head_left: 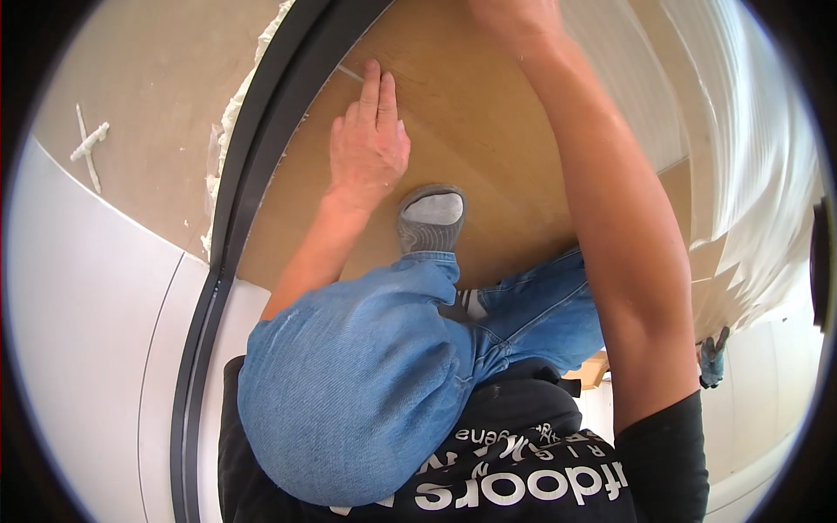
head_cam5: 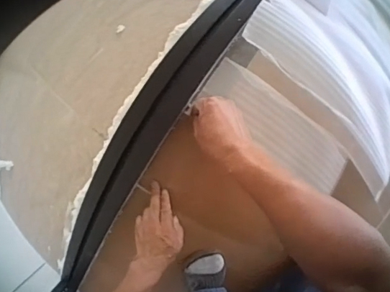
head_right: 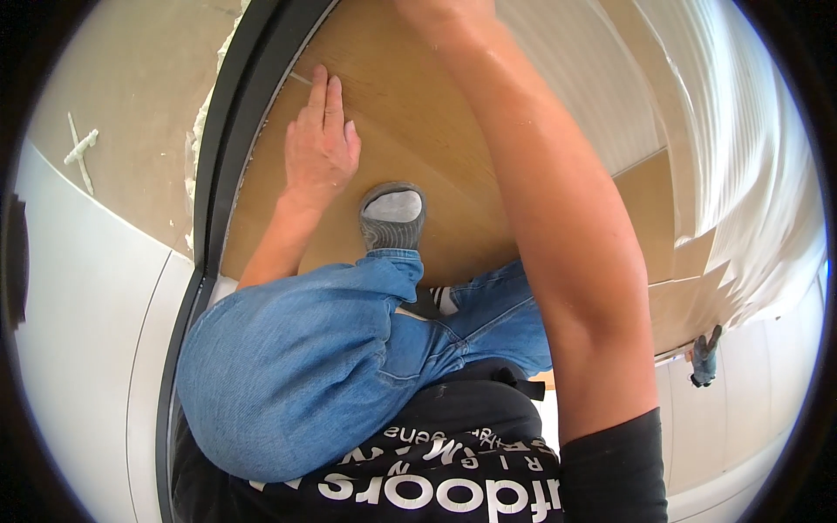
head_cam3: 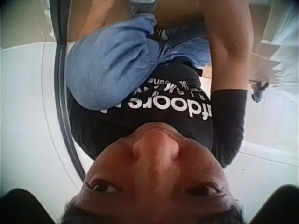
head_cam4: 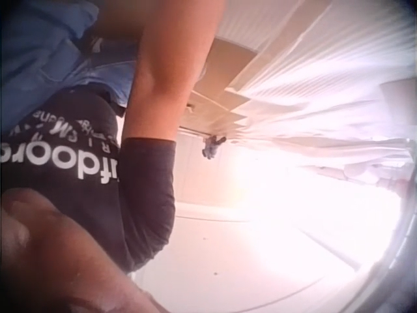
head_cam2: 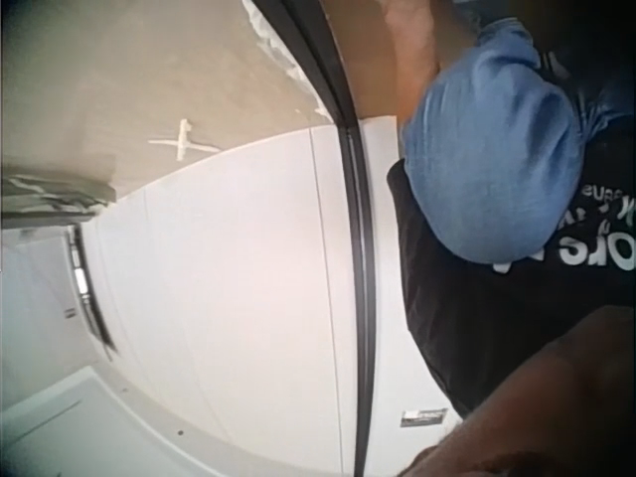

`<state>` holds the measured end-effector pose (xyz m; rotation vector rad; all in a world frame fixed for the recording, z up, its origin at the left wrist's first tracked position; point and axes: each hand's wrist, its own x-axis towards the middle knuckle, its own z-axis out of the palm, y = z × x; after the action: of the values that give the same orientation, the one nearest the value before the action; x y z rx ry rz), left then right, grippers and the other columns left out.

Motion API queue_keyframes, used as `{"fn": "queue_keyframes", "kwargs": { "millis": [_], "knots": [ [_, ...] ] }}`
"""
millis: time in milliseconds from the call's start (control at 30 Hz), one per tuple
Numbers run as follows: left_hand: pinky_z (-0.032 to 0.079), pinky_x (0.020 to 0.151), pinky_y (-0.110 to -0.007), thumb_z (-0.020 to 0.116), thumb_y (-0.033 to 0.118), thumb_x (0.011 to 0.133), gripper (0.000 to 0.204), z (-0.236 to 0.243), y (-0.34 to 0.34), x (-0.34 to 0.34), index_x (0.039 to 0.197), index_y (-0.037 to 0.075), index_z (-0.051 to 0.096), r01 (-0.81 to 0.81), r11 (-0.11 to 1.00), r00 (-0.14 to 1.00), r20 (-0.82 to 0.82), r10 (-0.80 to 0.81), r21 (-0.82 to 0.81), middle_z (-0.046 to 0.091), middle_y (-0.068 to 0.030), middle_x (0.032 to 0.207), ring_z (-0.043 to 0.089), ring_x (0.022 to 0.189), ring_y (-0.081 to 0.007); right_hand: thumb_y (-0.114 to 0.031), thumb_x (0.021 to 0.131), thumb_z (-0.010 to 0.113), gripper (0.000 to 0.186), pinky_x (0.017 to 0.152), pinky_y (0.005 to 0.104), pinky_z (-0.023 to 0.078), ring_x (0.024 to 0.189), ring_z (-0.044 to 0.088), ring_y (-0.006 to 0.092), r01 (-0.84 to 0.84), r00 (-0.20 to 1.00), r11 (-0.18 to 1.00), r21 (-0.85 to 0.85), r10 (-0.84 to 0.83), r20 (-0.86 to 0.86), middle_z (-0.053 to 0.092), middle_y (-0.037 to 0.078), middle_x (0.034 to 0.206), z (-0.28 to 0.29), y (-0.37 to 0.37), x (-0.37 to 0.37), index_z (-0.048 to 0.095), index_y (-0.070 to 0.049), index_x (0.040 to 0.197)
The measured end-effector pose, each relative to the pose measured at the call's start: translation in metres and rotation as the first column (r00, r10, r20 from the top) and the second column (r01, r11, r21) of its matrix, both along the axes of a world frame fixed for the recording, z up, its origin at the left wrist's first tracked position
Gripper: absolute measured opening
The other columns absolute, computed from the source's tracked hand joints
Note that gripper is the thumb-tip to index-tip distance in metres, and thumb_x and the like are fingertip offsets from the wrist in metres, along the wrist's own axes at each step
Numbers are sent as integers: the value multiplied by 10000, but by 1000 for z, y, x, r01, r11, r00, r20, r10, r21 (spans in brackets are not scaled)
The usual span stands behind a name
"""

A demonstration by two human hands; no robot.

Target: The person cuts a laminate plank using a small table saw, marks it with a pencil, and hammers it into place on the floor next to a glass partition.

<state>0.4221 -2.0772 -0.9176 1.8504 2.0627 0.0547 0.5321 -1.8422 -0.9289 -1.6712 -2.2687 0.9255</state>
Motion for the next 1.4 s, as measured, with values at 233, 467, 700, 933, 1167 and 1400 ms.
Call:
{"fn": "queue_keyframes", "kwargs": {
  "millis": [233, 467, 700, 933, 1167, 1400],
  "knots": [
    [502, 793, -422, 691, 113, 799, 669, -1, -9, -3, 1405, -48, 459, -16, 1000, 998, 62, 14, 22, 415, -212, 1521, 617, 1028, -316, -100, 847, 578, 176, 814, 527, 530, 908, 653, 462, -18, 998, 999, -50, 21, 58, 673, 273, 908, 5, 1, 0, 722, -1, 871],
    [500, 750, -407, 707, 113, 776, 706, -1, -5, -2, 1428, 2, 461, -19, 1000, 998, 67, 17, 25, 415, -175, 1532, 614, 945, -269, -103, 854, 583, 181, 787, 510, 548, 887, 667, 450, -108, 993, 992, -61, 111, 47, 681, 270, 915, 3, 14, 12, 737, -17, 892],
    [485, 825, -435, 663, 162, 849, 661, 5, -20, -10, 1453, 17, 435, -66, 996, 996, -65, 62, -58, 335, -147, 1585, 598, 1036, -283, -197, 920, 618, 243, 865, 376, 530, 963, 682, 319, 6, 1000, 999, -33, -5, 15, 725, 135, 1006, 24, -17, 80, 720, -73, 1103],
    [475, 935, -448, 611, 177, 883, 681, 14, -1, -10, 1499, 15, 370, 12, 989, 999, -48, -19, -150, 304, -176, 1597, 538, 1181, -334, -186, 935, 626, 238, 935, 415, 497, 1048, 642, 336, 386, 899, 917, 97, -398, 180, 674, 175, 1151, 88, -77, 317, 701, -33, 1102],
    [414, 1097, -436, 534, 185, 942, 702, -2, -34, -7, 1557, 14, 244, 142, 978, 967, -189, -171, -155, 184, -170, 1647, 408, 1397, -374, -346, 894, 635, 498, 1081, 505, 401, 1302, 458, 407, 569, 469, 819, 76, -399, 788, 495, 204, 1412, 87, -333, 576, 590, -69, 1305],
    [377, 1132, -421, 595, 119, 932, 676, 42, -41, -7, 1517, -29, 289, 347, 904, 933, -5, -359, -250, 205, -186, 1630, 348, 1427, -387, -469, 921, 620, 747, 1107, 612, 305, 1434, 277, 454, 662, 592, 703, -258, -280, 756, 216, 162, 1626, 78, -493, 490, 332, -165, 1539]
  ]
}}
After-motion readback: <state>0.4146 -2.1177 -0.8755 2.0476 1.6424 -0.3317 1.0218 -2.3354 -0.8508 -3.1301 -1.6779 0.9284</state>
